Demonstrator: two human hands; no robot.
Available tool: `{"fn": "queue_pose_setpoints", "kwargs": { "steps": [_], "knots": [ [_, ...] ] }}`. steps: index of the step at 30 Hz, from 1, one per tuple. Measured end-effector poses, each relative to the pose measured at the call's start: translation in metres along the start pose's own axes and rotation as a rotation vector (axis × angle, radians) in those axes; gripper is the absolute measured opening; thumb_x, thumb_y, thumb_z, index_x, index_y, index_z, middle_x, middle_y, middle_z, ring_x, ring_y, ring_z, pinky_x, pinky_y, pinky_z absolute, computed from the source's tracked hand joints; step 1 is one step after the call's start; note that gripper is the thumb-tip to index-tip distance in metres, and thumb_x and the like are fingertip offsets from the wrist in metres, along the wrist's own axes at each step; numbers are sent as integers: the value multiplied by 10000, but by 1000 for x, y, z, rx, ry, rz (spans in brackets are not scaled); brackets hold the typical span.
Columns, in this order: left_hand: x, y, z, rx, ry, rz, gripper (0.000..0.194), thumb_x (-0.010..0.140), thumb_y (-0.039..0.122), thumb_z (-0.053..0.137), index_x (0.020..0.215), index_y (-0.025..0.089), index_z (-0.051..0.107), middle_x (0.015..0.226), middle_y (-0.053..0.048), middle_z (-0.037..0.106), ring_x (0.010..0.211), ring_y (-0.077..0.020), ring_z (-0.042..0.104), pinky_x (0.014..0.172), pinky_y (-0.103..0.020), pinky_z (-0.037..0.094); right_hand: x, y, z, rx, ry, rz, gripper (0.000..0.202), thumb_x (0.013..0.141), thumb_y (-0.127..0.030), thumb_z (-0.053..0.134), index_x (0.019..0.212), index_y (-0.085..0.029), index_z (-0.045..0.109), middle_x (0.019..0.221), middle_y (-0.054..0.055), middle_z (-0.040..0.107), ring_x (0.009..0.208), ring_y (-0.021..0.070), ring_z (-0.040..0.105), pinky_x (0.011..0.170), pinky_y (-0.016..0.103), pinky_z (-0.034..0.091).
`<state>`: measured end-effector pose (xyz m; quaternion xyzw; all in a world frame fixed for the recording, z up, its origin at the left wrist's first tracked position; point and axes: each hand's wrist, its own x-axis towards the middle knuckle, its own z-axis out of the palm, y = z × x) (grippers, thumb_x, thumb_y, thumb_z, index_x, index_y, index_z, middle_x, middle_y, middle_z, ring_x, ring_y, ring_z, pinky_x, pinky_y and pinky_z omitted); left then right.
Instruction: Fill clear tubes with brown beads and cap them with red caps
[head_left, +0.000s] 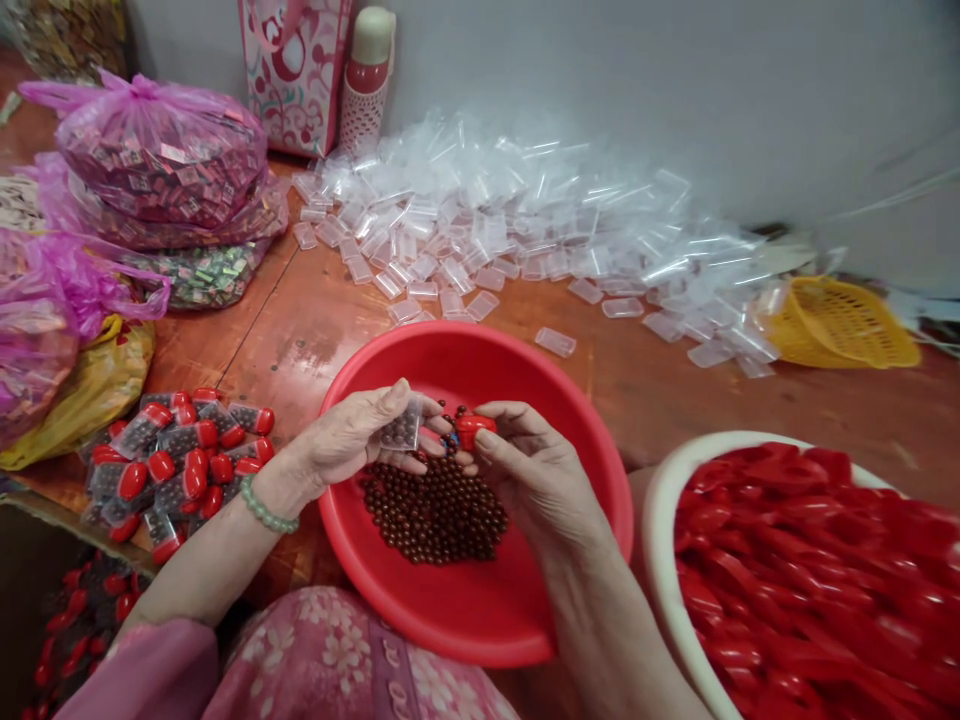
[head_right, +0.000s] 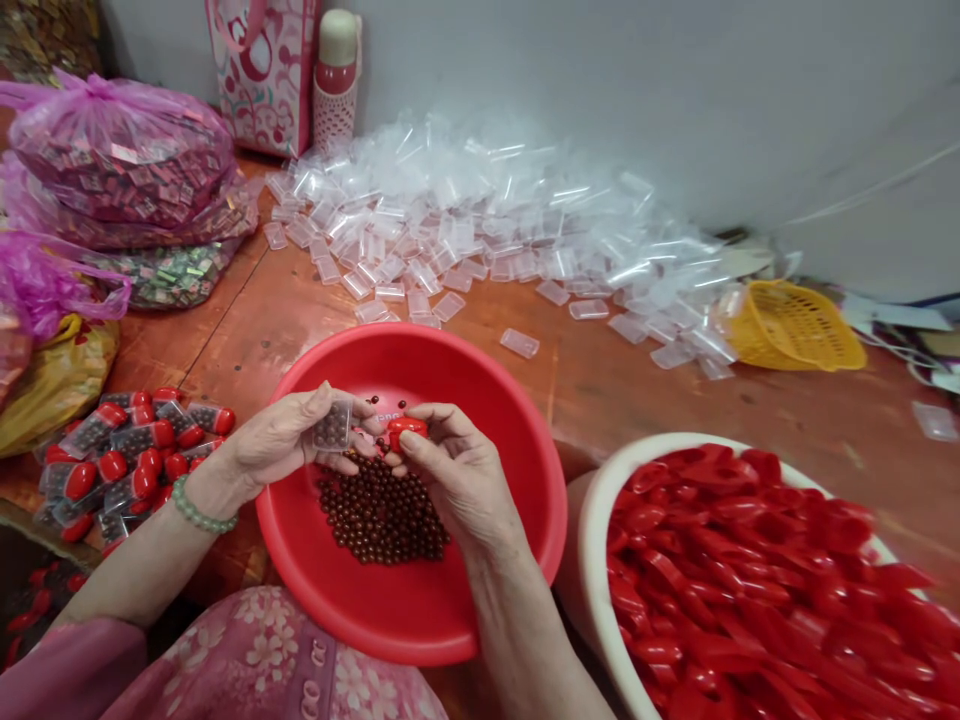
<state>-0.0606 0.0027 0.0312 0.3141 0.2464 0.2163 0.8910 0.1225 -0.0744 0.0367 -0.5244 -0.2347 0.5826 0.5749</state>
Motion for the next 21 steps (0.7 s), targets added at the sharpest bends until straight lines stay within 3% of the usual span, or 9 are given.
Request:
{"fn": "queue_pose_setpoints", "kwargs": {
  "steps": [5, 9, 12, 16, 21],
  "knots": [
    [-7, 0, 4, 42, -67, 14, 401, 760, 271, 790, 1104, 151, 622, 1078, -92, 650, 913, -155, 661, 811, -289, 547, 1, -1, -1, 67, 3, -97, 312, 606, -281, 890, 801, -217, 656, 696, -32, 737, 543, 122, 706, 503, 179, 588],
    [-10, -1, 10, 174, -141, 56, 338, 843, 259, 707, 1150, 153, 614, 1054, -84, 656, 967, -150, 646, 870, -293, 515, 1, -2, -1, 137, 8, -176, 289, 628, -267, 880, 778, -224, 637, 688, -42, 749, 559, 124, 720, 498, 153, 580],
    [-8, 0, 10, 230, -103, 92, 290, 836, 234, 712, 1107, 152, 649, 1007, -69, 676, 967, -136, 639, 876, -271, 504, 0, -2, 2, 163, -2, -187, 290, 635, -260, 876, 770, -226, 622, 690, -45, 751, 574, 131, 727, 510, 160, 586],
    [-6, -1, 8, 200, -123, 78, 323, 820, 254, 728, 1120, 159, 660, 1014, -72, 688, 946, -152, 653, 822, -277, 530, -2, -3, 5, 171, -23, -195, 274, 663, -260, 860, 795, -232, 622, 731, -42, 760, 619, 142, 739, 552, 201, 610],
    [-5, -4, 9, 119, -76, 102, 321, 781, 238, 768, 1080, 165, 674, 1004, -62, 694, 932, -148, 671, 868, -287, 534, -3, -3, 6, 176, -53, -205, 238, 691, -254, 842, 818, -242, 641, 759, -43, 766, 639, 142, 739, 607, 246, 626]
  ]
}}
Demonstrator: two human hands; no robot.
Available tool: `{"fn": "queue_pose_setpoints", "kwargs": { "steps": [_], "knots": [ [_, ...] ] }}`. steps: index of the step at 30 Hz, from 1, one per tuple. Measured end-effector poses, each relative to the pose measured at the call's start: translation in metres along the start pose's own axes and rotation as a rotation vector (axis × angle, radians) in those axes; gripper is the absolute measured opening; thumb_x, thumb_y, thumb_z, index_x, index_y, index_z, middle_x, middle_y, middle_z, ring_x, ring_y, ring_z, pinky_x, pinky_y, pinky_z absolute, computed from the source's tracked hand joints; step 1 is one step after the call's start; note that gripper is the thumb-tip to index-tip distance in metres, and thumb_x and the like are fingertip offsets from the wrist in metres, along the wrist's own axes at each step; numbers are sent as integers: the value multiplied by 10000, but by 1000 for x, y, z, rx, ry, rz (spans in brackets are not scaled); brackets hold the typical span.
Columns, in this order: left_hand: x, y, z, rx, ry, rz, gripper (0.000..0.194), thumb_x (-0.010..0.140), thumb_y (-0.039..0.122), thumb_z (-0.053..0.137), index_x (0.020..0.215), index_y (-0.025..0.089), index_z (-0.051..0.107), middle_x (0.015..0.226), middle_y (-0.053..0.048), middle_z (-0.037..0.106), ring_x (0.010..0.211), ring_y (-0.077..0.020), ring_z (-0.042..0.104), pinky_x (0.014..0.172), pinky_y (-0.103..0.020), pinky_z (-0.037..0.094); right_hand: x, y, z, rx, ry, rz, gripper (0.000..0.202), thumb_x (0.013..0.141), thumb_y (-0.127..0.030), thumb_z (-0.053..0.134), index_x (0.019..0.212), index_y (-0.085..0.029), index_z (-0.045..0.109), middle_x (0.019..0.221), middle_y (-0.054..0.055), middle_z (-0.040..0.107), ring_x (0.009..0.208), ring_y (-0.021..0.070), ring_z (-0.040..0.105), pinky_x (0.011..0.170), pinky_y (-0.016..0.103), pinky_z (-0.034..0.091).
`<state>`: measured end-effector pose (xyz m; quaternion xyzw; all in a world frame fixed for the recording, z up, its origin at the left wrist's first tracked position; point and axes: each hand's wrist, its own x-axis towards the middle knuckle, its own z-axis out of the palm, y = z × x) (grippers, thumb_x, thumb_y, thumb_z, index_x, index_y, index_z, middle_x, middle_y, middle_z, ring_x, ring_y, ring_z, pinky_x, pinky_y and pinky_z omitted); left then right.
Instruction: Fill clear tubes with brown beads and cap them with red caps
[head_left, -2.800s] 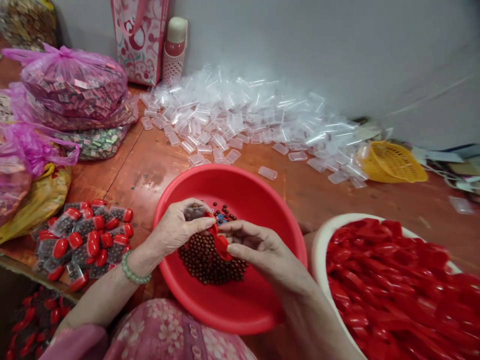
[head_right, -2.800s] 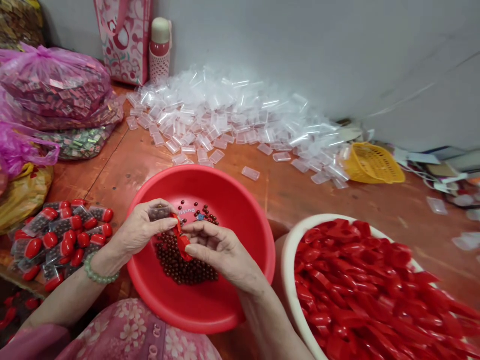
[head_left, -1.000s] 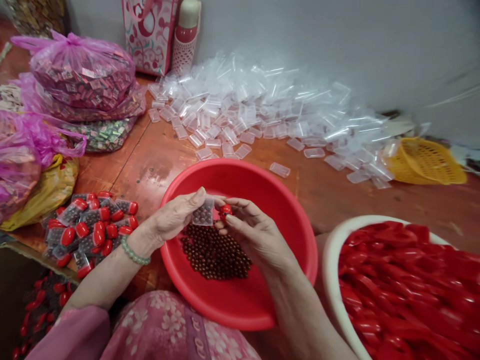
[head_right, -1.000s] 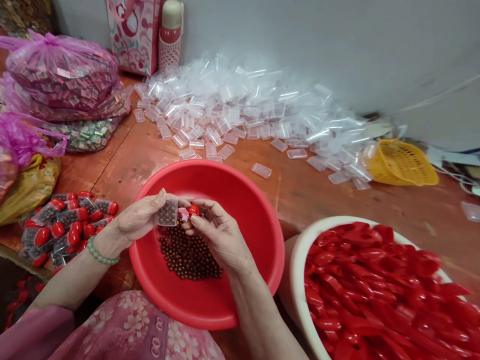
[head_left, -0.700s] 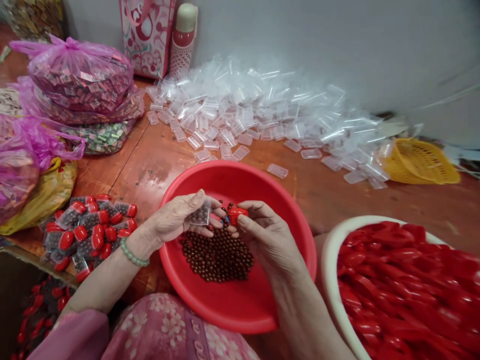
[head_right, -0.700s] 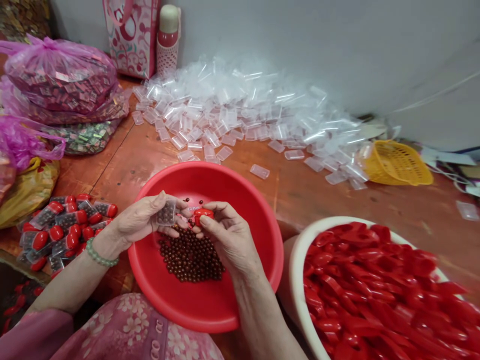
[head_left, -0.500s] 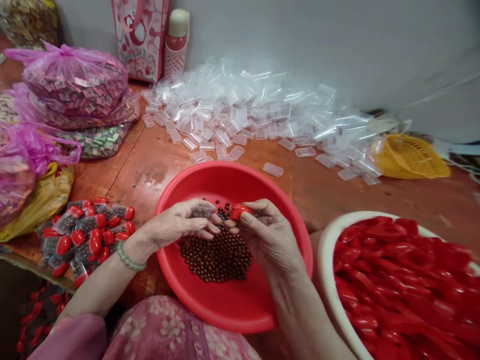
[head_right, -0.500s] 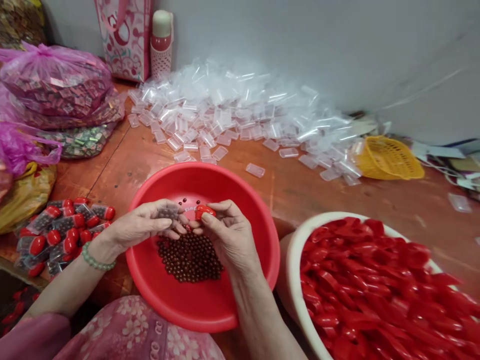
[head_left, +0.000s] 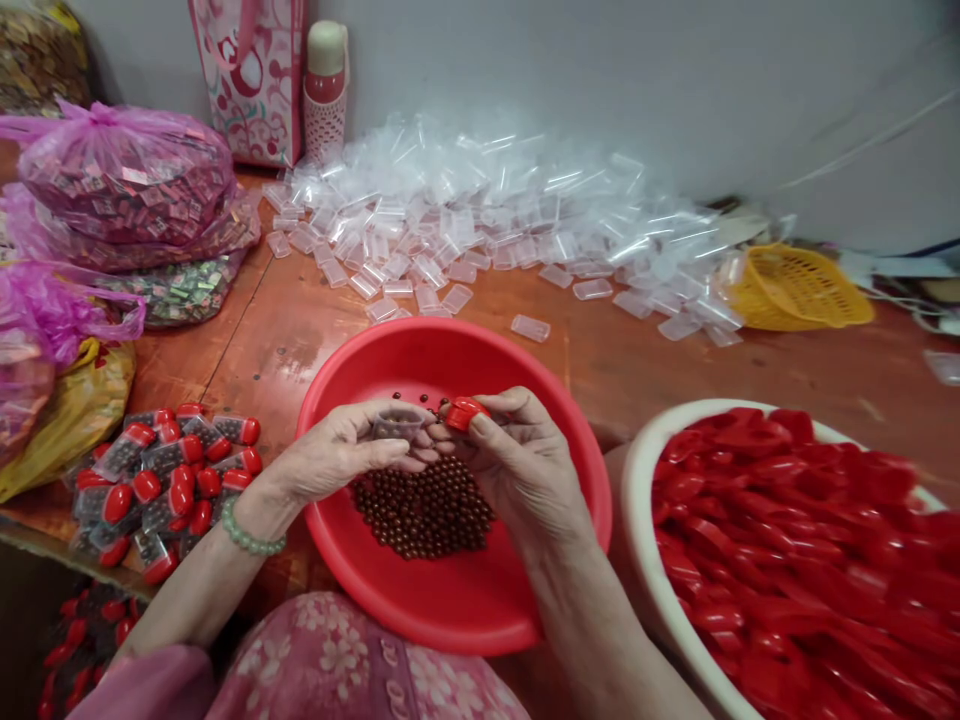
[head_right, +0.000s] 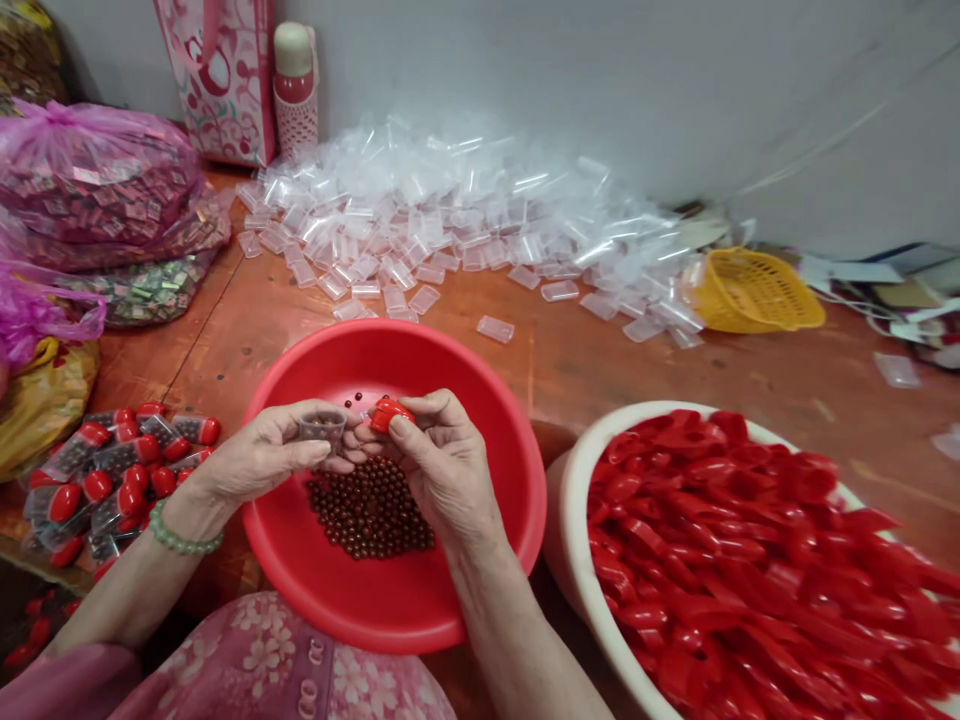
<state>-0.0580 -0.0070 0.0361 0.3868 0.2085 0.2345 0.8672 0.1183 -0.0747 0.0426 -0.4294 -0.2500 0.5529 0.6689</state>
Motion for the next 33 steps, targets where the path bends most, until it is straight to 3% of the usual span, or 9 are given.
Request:
{"fn": "queue_pose_setpoints", "kwargs": {
  "steps": [10, 15, 20, 27, 33],
  "knots": [
    [1, 3, 7, 135, 117, 95, 249, 800, 186, 706, 1039, 138, 655, 879, -26, 689, 810, -105, 654, 762, -236, 526, 2, 4, 2, 20, 46, 72, 286, 613, -326, 887, 780, -247, 669, 761, -33, 764, 533, 72, 659, 547, 162, 551],
    [-1, 4, 11, 174, 141, 29, 246, 775, 159, 697, 1010, 129, 633, 838, -27, 697, 777, -113, 667, 758, -251, 517, 2, 7, -2, -10, 104, 72, 301, 577, -322, 905, 768, -239, 687, 769, -25, 757, 618, 64, 653, 576, 140, 533],
    [-5, 0, 13, 98, 137, -11, 256, 769, 142, 702, 1014, 133, 631, 883, -37, 696, 825, -129, 686, 775, -260, 526, 3, 2, 5, -114, 137, -2, 244, 608, -279, 888, 747, -226, 694, 723, -39, 736, 624, 73, 660, 589, 166, 550],
    [-10, -4, 15, 58, 159, -2, 308, 753, 129, 721, 1047, 127, 628, 902, -35, 678, 803, -119, 683, 793, -264, 528, 9, -5, 22, -194, 60, -86, 218, 663, -268, 856, 763, -222, 669, 733, -43, 738, 634, 103, 689, 606, 223, 590],
    [-12, -9, 12, -49, 89, 50, 376, 716, 119, 757, 1068, 142, 624, 919, -33, 669, 824, -130, 688, 789, -260, 521, 11, -6, 23, -209, 76, -116, 204, 716, -297, 814, 828, -234, 656, 789, -42, 732, 639, 107, 691, 646, 256, 593]
  ]
}}
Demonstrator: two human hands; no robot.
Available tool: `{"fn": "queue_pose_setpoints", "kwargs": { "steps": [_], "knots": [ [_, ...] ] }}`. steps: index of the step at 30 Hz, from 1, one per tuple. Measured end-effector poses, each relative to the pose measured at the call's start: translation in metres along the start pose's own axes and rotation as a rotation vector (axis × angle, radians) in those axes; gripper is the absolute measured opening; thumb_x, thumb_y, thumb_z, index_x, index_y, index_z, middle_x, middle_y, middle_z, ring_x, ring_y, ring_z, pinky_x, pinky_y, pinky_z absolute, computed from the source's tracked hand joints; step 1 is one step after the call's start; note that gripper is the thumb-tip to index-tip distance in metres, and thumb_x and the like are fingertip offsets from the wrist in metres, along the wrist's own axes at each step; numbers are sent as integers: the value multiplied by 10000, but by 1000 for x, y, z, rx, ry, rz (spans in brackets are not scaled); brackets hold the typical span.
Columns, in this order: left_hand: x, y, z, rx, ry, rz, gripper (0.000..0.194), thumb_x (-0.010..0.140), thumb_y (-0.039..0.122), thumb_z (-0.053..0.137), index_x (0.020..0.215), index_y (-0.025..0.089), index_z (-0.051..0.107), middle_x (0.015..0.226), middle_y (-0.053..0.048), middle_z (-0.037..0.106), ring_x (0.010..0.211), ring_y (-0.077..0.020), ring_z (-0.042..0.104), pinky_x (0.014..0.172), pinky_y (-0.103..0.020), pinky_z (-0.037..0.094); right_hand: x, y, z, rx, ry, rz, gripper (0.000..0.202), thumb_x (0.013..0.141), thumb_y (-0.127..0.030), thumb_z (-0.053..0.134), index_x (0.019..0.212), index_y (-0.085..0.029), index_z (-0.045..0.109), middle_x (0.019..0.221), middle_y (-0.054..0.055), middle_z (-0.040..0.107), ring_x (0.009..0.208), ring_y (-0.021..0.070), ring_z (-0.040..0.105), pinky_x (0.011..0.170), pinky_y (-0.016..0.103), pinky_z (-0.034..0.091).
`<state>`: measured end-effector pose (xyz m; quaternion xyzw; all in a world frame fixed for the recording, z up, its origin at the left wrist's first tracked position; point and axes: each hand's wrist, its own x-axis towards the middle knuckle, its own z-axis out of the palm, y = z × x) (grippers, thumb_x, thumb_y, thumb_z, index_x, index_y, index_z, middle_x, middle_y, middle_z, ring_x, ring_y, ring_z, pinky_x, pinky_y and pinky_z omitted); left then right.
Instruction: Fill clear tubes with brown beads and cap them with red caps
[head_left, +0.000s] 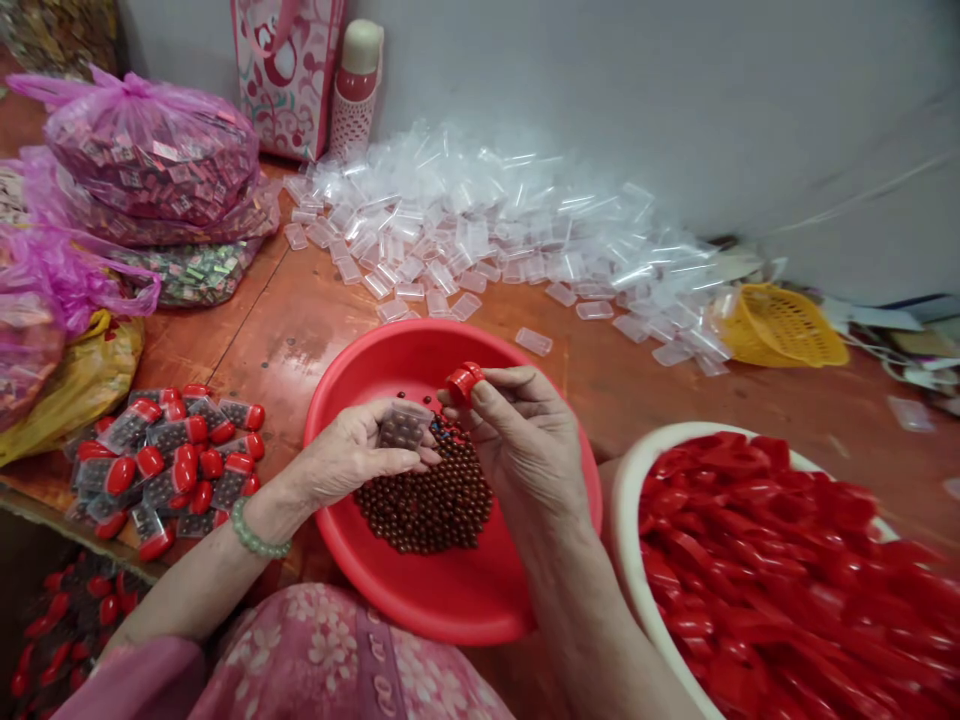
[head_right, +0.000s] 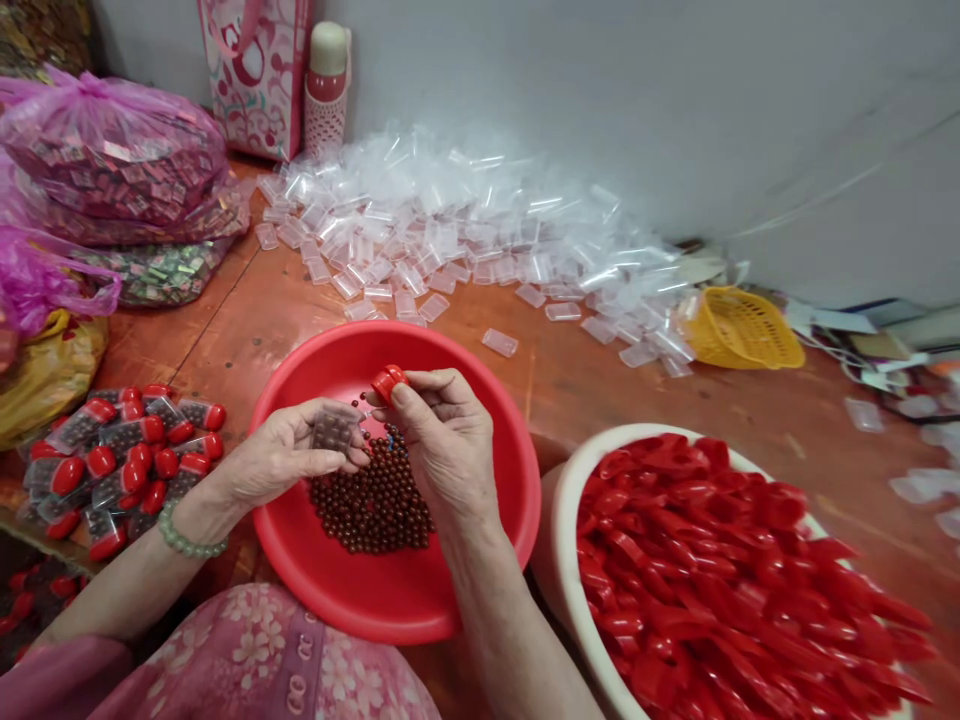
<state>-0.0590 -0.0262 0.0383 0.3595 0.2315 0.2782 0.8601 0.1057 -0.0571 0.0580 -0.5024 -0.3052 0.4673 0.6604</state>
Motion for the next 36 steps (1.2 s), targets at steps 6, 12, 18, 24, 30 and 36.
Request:
{"fn": "queue_pose_setpoints", "kwargs": {
  "steps": [6, 12, 18, 24, 30, 36],
  "knots": [
    [1, 0, -3, 49, 4, 89, 293, 740, 155, 748, 1018, 155, 656, 921, -35, 676, 817, -132, 672, 821, -288, 516, -4, -1, 11, -42, -32, -102, 199, 738, -302, 792, 902, -265, 687, 815, -38, 711, 747, 118, 672, 763, 300, 588],
    [-1, 8, -2, 222, 36, 58, 253, 729, 128, 733, 974, 150, 673, 878, -24, 688, 821, -127, 650, 826, -279, 497, -9, 1, 13, -92, -62, -110, 178, 753, -256, 790, 919, -283, 733, 879, -43, 716, 813, 83, 647, 785, 213, 536],
    [0, 11, -6, 193, 13, 98, 285, 754, 162, 723, 1030, 162, 654, 877, -21, 688, 798, -118, 652, 738, -244, 509, -8, 3, 14, -114, -41, -124, 176, 751, -271, 780, 917, -277, 724, 867, -31, 710, 828, 109, 647, 809, 254, 542],
    [-1, 8, -5, 117, 9, 93, 249, 762, 209, 732, 985, 154, 634, 863, -18, 666, 760, -112, 657, 698, -236, 523, -7, 4, 18, -56, 5, -93, 187, 738, -274, 773, 916, -282, 717, 881, -32, 701, 819, 99, 641, 783, 228, 539],
    [1, 11, -6, 119, 12, 97, 260, 753, 200, 735, 984, 155, 625, 862, -13, 665, 747, -100, 650, 704, -225, 509, 4, 12, 6, -67, -87, 111, 256, 720, -337, 737, 944, -244, 653, 755, -34, 640, 666, 115, 615, 647, 256, 523],
    [4, 6, -13, 114, 19, 124, 293, 730, 102, 690, 1009, 153, 616, 860, -3, 669, 782, -95, 638, 807, -254, 498, 23, 35, -13, -970, -525, 206, 331, 924, -442, 423, 865, -168, 599, 693, 3, 615, 659, 131, 591, 632, 256, 475]
  ]
}}
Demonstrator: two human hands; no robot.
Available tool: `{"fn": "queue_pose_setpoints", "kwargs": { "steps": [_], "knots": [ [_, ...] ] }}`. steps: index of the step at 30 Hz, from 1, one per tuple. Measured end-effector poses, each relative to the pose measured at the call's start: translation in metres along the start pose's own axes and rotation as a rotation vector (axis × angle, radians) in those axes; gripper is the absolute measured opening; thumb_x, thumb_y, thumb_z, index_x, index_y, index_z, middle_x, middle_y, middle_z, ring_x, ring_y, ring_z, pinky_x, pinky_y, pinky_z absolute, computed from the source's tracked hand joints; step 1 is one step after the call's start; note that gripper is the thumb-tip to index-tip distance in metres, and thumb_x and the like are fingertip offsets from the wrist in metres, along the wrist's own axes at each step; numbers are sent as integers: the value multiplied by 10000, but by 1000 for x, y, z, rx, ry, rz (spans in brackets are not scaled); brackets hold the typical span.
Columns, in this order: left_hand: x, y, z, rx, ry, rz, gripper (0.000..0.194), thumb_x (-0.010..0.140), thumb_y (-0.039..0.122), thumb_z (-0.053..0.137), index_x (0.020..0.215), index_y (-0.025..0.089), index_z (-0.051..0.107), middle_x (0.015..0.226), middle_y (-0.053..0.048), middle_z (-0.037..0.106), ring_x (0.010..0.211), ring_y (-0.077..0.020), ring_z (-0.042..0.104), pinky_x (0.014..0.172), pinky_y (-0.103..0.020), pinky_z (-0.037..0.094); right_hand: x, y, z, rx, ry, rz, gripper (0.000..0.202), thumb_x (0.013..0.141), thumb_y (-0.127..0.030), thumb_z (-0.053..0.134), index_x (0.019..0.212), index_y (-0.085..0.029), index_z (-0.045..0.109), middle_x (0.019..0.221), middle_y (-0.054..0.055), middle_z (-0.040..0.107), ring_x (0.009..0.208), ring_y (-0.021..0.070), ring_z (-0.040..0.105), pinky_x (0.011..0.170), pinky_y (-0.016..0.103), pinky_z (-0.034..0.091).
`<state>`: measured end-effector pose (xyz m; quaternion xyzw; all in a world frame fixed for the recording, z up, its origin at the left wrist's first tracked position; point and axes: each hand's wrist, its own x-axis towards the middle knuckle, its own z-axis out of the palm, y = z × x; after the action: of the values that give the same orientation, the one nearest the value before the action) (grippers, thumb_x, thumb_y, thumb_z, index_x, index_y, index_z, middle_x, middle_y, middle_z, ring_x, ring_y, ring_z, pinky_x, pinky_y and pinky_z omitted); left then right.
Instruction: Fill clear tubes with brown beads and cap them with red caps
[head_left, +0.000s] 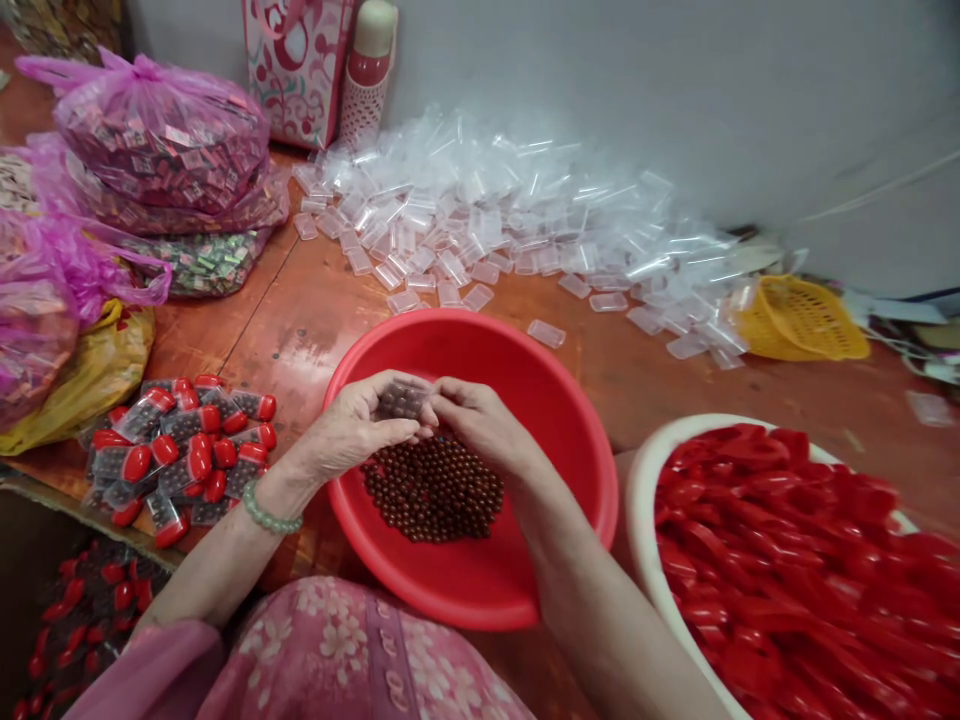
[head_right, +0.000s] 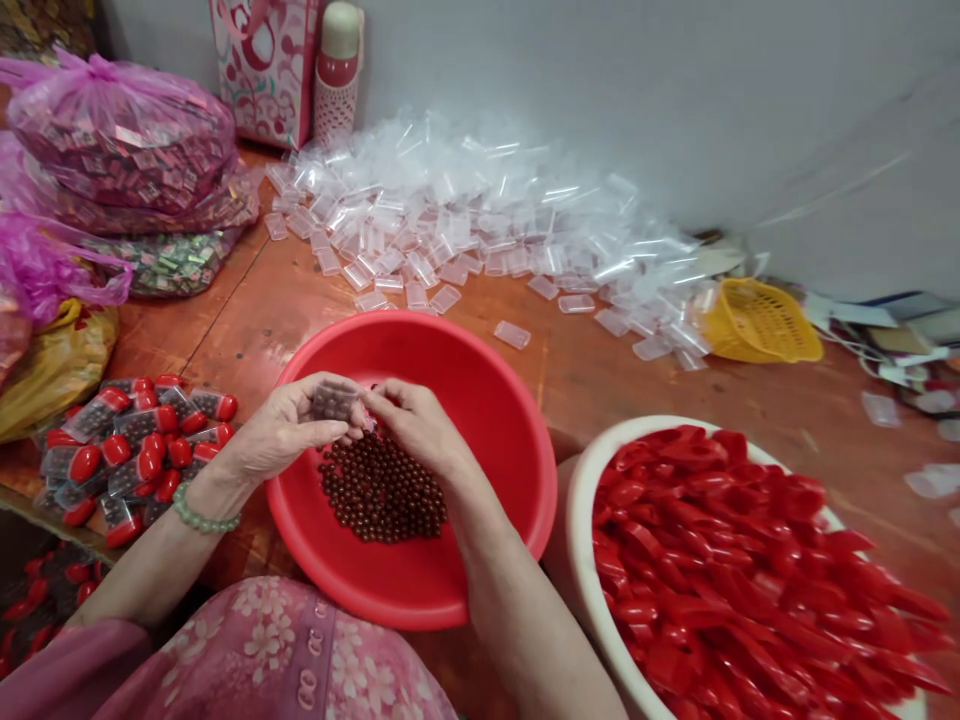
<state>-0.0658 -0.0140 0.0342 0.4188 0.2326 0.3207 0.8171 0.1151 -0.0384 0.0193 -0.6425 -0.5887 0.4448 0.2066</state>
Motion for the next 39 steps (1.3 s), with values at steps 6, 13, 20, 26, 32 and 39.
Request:
{"fn": "queue_pose_setpoints", "kwargs": {
  "steps": [6, 13, 20, 26, 32, 39],
  "knots": [
    [-1, 2, 2, -5, 4, 7, 298, 711, 80, 682, 992, 160, 624, 862, 0, 665, 787, -100, 622, 835, -276, 484, -4, 3, 32, -584, -198, 21, 253, 817, -264, 615, 1046, -190, 692, 1055, 118, 708, 1003, 262, 642, 819, 341, 492],
    [0, -2, -4, -149, -1, 25, 449, 616, 18, 615, 1044, 155, 626, 918, -25, 693, 814, -129, 667, 852, -298, 498, -7, -18, 48, -856, -370, 23, 311, 819, -155, 538, 1078, -167, 709, 1172, 160, 691, 1122, 291, 626, 852, 339, 517],
    [3, 1, -7, -255, -40, -4, 539, 539, 6, 580, 1055, 154, 617, 996, -51, 711, 860, -152, 689, 827, -294, 527, -5, -22, 58, -946, -478, -2, 262, 853, -160, 518, 969, -125, 750, 975, 165, 750, 933, 267, 710, 775, 307, 535],
    [3, 1, -8, -280, -49, -18, 534, 546, 11, 594, 1062, 147, 625, 1023, -72, 712, 931, -183, 682, 882, -334, 529, -14, -27, 69, -986, -483, -42, 340, 861, -47, 441, 1014, -92, 741, 1002, 191, 745, 982, 270, 707, 825, 311, 525],
    [5, -2, -11, -267, -73, -6, 521, 571, 23, 590, 1074, 149, 627, 1022, -80, 708, 909, -183, 685, 882, -343, 515, -23, -35, 83, -1020, -459, -39, 372, 863, 2, 404, 1000, -86, 739, 999, 199, 740, 939, 272, 715, 765, 332, 534],
    [6, -3, -12, -304, -42, -32, 537, 555, 2, 580, 1067, 150, 640, 997, -61, 707, 904, -164, 676, 875, -318, 503, -16, -22, 69, -985, -349, -8, 285, 822, -32, 481, 921, -112, 736, 938, 179, 747, 893, 263, 715, 758, 319, 522]
  ]
}}
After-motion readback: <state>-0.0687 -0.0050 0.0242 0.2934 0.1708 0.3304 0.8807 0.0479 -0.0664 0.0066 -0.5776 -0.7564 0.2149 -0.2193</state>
